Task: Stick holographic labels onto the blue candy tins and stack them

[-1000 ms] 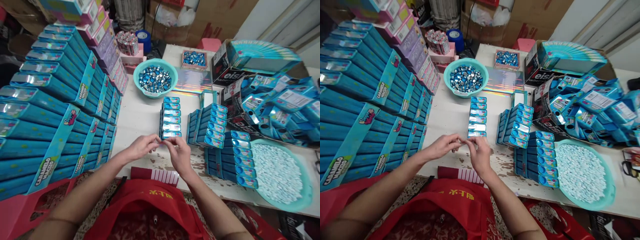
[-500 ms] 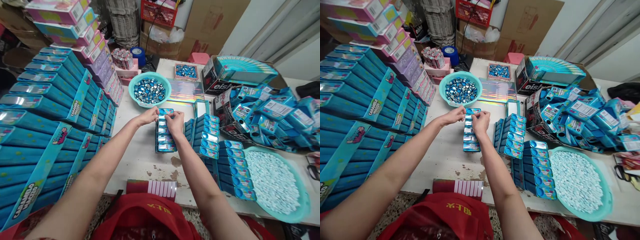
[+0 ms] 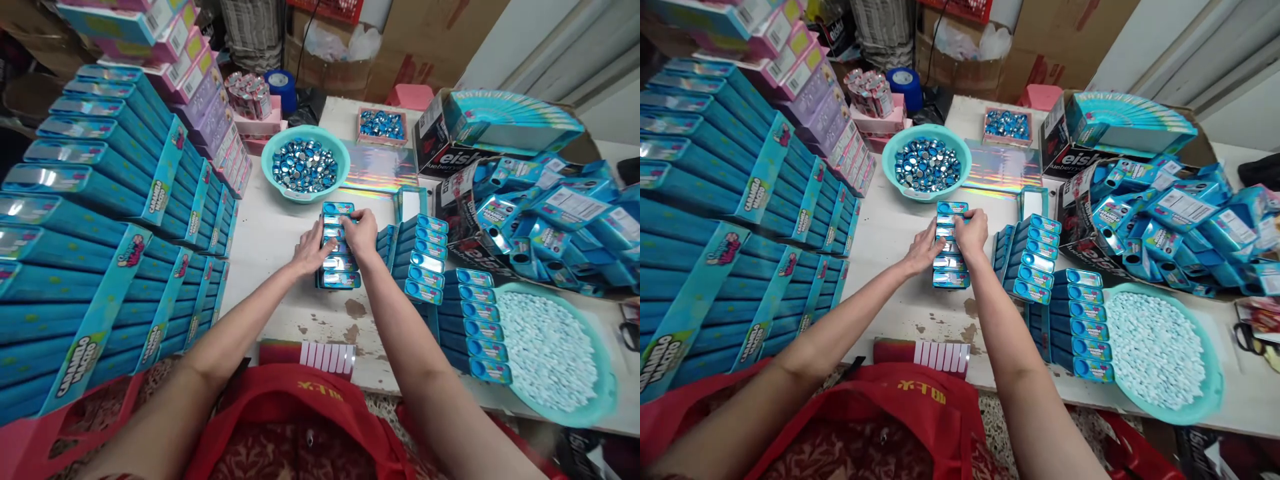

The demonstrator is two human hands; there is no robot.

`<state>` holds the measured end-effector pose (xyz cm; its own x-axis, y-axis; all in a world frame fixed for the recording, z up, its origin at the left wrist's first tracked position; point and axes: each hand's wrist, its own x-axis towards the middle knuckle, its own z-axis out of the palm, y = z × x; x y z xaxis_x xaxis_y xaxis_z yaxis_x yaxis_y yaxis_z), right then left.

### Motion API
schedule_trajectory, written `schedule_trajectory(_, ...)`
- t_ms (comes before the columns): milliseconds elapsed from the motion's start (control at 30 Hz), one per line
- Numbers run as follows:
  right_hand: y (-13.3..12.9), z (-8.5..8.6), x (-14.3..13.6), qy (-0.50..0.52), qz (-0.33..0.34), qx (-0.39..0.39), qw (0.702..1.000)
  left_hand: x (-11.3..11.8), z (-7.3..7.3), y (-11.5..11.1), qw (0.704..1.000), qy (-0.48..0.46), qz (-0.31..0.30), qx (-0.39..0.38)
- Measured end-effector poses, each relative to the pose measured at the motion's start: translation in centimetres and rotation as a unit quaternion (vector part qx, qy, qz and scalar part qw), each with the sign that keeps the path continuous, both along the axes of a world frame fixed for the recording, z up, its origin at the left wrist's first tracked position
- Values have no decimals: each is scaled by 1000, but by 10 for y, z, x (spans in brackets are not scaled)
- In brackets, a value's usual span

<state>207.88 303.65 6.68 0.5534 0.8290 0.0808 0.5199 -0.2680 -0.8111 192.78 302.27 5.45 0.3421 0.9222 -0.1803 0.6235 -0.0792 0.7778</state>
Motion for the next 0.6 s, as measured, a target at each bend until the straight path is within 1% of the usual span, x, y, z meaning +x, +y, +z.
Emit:
schedule_trajectory(67,-17,7,-1,-17,1,64,998,-20,1,-16,997,59,-19,-54)
schedule_trajectory(100,-33,11,-4,-31,6,106,994,-35,-1,-29,994,70,-38,-76)
schedule_trajectory(133,-54,14,-8,-47,19,147,988,-52,-6,-46,991,67,-74,-88)
schedule_trajectory(167,-78,16,-14,-59,38,175,982,-69,-12,-66,983,51,-133,-118)
schedule_trajectory(200,-104,15,-22,-60,66,191,977,-84,-19,-88,968,52,-183,-166)
schedule_trajectory(233,-132,11,-30,-58,112,194,973,-97,-27,-110,954,81,-211,-200)
schedule_trajectory(267,-158,3,-40,-60,170,190,965,-106,-35,-130,945,119,-221,-210)
schedule_trajectory(300,-182,-9,-49,-52,228,165,958,-112,-43,-147,940,151,-218,-215)
schedule_trajectory(333,-202,-24,-57,-39,276,127,952,-114,-50,-160,939,175,-208,-212)
schedule_trajectory(367,-219,-41,-64,-36,311,84,946,-115,-56,-168,940,190,-196,-203)
schedule_trajectory(433,-239,-75,-73,-58,359,19,931,-111,-66,-172,945,197,-178,-189)
schedule_trajectory(500,-247,-103,-76,-99,400,-17,911,-107,-72,-168,948,192,-170,-186)
schedule_trajectory(533,-248,-112,-76,-119,420,-25,900,-105,-74,-164,949,189,-167,-191)
schedule_trajectory(600,-249,-123,-75,-153,453,-27,878,-104,-75,-159,948,184,-159,-203)
